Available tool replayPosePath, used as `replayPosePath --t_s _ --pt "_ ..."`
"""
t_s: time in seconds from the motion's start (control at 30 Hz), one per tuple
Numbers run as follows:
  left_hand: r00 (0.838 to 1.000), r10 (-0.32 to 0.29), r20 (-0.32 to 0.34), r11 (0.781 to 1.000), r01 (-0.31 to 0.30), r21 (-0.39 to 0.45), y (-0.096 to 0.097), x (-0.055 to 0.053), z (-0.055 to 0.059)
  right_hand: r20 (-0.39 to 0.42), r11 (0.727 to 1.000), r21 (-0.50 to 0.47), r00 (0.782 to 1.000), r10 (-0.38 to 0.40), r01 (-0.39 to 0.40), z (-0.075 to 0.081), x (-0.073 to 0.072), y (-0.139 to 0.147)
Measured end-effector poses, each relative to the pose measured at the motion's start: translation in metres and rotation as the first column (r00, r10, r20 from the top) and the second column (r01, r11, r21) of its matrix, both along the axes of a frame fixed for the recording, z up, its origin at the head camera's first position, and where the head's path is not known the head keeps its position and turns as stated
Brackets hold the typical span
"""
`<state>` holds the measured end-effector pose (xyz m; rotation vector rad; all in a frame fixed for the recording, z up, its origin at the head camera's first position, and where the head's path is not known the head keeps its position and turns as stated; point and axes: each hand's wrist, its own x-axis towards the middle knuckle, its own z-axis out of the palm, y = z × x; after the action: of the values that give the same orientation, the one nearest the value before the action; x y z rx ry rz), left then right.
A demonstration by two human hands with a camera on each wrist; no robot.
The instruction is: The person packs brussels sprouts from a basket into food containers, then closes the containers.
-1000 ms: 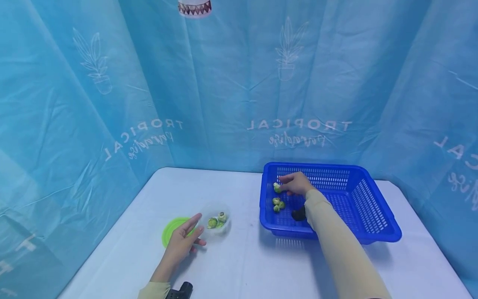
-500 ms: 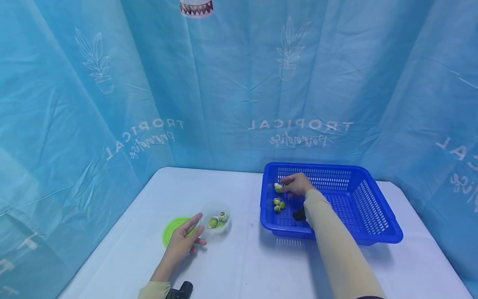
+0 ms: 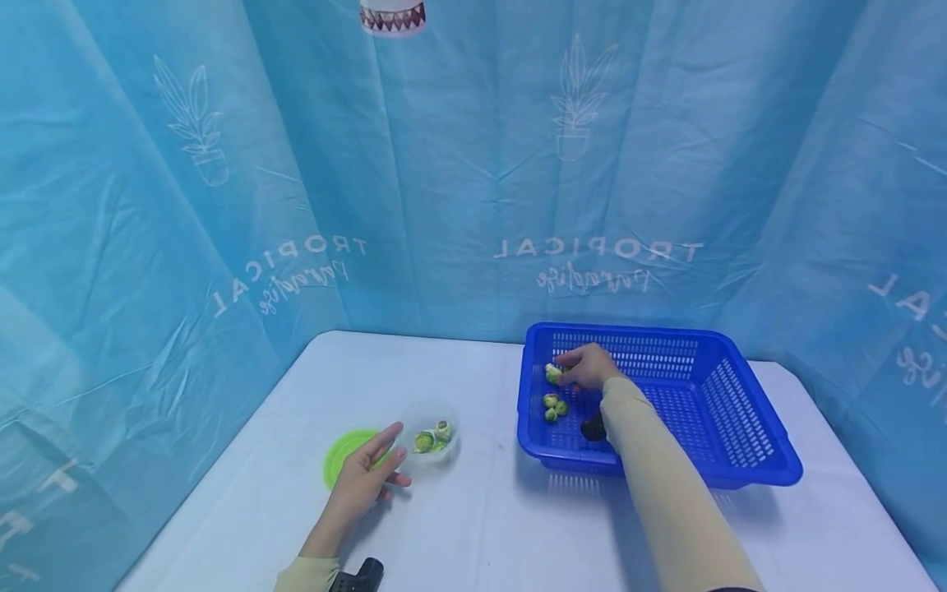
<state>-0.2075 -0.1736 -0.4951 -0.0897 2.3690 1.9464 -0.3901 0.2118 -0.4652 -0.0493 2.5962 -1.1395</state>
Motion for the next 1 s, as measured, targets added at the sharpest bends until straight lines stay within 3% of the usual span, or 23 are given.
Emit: replayPosePath --t_s 0.13,0.3,0.53,1.0 --pt "1.0 0.009 -0.005 1.0 -0.009 0.008 -0.003 -0.006 -0.013 0.001 1.0 -0.015 1.0 0.016 -0.015 -0.001 -0.002 -0.001" --pt "1.0 0.005 -0.016 1.0 -0.005 0.017 -0.006 -0.008 -0.02 -0.027 0.999 -0.026 0.999 0.039 -0.04 0.0 -0.001 -0.006" --pt "1.0 0.017 0.023 0.997 -0.018 0.073 -0.006 -0.009 -0.021 -0.018 1.0 -0.017 1.0 0.02 -0.02 -0.001 0.001 -0.009" --pt "1.0 -0.006 0.012 0.998 0.005 0.063 -0.007 -0.009 -0.022 -0.063 0.999 -0.001 0.997 0.052 -0.052 -0.003 0.001 -0.01"
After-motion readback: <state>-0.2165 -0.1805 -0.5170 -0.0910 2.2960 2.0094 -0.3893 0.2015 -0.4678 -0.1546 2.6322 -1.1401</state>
